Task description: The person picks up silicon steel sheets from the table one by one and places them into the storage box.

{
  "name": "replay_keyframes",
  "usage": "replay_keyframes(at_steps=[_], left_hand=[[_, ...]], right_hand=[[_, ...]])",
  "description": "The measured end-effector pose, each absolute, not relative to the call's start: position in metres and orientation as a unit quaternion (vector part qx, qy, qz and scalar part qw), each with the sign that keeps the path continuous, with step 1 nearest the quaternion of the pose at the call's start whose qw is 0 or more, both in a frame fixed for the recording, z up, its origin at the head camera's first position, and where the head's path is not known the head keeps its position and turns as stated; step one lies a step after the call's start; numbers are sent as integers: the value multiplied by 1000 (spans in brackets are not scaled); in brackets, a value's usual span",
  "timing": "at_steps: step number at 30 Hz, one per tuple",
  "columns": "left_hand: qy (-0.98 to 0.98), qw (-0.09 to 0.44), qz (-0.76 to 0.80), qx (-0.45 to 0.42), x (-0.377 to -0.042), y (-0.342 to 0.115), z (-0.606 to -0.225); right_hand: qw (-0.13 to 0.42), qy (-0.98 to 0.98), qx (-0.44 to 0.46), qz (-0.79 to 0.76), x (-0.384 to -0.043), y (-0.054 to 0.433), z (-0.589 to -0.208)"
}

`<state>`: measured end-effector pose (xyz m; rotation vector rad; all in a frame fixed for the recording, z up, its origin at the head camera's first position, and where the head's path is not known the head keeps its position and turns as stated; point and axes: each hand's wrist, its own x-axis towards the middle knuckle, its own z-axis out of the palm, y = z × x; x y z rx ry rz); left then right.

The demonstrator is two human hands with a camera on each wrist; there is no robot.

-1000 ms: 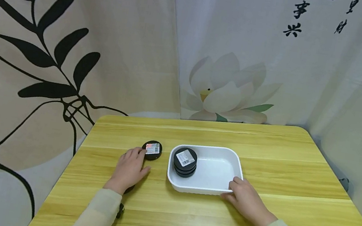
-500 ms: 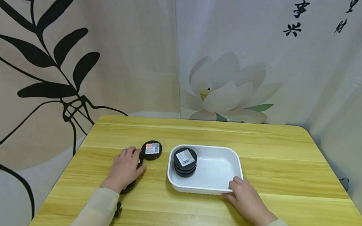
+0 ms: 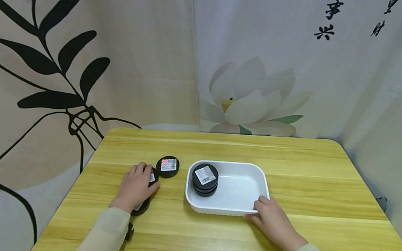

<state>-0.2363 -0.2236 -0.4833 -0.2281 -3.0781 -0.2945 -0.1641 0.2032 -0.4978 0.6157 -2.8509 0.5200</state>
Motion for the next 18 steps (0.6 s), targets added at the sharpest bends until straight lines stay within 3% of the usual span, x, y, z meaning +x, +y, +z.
replay_keyframes(at_steps=[18], left_hand=[[-993,0,-117,-31,-238,-232,-487]], right_hand=[[84,-959,205,175,-164,204,-497]])
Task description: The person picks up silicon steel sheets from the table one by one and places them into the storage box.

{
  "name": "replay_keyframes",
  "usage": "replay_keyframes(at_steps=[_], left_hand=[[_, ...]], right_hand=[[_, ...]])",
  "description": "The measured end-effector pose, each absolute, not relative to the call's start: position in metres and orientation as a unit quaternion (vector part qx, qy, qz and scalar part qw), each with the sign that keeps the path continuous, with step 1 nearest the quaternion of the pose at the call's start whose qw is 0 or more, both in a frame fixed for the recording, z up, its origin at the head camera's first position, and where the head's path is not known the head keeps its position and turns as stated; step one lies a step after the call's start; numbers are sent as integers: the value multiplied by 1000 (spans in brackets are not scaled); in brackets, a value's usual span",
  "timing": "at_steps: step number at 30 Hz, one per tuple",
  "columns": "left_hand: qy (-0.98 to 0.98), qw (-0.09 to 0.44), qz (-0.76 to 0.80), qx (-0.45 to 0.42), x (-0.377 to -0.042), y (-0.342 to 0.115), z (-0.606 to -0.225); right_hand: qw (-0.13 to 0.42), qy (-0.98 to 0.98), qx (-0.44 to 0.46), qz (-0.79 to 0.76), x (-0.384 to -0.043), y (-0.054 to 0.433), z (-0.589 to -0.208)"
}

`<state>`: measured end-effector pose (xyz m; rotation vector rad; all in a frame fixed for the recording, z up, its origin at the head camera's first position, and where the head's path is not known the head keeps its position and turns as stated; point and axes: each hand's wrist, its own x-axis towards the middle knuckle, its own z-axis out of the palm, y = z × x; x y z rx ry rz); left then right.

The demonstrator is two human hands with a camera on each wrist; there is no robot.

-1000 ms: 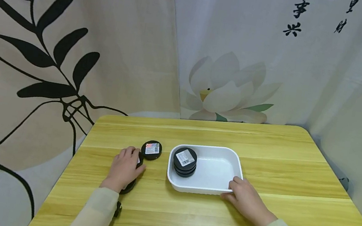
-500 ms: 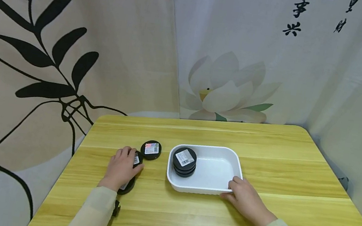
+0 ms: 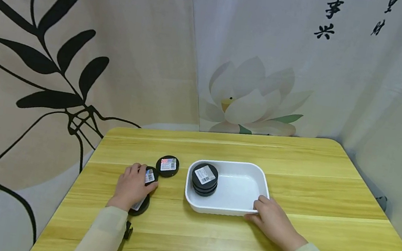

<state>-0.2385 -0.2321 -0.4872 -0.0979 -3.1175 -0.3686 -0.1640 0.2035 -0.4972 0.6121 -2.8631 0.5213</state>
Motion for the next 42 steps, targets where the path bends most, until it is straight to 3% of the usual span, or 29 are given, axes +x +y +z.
replay_keyframes(at_steps=[26,42], left_hand=[[-988,-62,-137,30,-241,-241,-488],[-990,-62,-125,17,-240,-243,-492]], right_hand=[[92,-958,207,175,-165,204,-497],[90,-959,206,174,-164,204,-499]])
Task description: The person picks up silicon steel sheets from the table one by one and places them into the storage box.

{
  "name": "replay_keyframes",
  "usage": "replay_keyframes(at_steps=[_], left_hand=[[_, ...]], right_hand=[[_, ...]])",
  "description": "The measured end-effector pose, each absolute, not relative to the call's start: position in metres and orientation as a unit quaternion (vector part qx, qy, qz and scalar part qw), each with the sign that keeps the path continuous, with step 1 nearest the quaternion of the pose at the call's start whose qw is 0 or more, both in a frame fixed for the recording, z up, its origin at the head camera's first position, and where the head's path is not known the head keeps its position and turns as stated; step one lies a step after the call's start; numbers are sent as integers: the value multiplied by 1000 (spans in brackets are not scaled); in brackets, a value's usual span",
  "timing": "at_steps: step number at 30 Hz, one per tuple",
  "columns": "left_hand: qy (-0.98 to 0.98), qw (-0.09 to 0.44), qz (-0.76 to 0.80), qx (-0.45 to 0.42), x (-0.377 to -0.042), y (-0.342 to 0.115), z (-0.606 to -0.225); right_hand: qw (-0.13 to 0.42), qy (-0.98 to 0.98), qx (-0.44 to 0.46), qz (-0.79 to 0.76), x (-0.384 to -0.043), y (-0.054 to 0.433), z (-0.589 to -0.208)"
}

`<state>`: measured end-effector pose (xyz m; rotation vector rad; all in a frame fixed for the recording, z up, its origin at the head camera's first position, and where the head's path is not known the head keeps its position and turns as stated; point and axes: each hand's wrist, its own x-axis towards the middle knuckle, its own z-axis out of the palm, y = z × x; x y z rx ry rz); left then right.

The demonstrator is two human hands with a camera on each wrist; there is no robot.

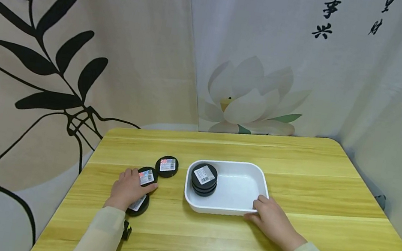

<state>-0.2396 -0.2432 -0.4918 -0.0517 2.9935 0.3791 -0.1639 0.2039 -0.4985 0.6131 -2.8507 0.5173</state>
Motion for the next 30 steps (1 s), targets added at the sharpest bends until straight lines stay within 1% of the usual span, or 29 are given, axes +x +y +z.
replay_keyframes(at_steps=[30], left_hand=[[988,40,150,-15,-239,-243,-487]], right_hand=[[82,-961,200,174,-163,203,-498]])
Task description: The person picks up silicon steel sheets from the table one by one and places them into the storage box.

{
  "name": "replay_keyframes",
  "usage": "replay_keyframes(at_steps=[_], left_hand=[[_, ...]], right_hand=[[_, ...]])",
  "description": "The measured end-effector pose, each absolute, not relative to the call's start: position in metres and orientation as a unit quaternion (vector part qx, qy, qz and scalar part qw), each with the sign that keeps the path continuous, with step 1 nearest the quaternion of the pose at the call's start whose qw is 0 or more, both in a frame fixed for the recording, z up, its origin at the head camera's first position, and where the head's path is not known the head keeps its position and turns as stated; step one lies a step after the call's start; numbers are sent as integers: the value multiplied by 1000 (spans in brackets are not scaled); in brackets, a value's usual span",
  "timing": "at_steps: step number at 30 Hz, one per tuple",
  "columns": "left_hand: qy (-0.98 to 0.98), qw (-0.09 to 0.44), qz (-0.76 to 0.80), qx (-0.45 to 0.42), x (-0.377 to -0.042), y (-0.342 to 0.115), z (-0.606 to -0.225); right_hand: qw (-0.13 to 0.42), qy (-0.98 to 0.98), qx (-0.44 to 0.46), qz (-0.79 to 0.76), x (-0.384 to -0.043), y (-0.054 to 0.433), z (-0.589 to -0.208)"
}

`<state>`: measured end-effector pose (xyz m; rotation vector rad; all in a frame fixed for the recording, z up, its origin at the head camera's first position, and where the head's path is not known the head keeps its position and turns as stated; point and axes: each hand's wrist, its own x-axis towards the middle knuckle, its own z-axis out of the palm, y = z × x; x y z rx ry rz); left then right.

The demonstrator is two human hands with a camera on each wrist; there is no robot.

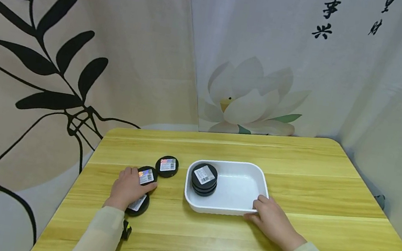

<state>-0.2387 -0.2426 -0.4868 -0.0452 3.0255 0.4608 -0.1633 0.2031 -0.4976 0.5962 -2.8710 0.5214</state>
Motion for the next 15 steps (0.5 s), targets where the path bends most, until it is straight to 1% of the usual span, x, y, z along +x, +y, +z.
replay_keyframes(at_steps=[15], left_hand=[[987,25,160,-17,-240,-243,-482]], right_hand=[[83,-960,202,174,-163,203,-496]])
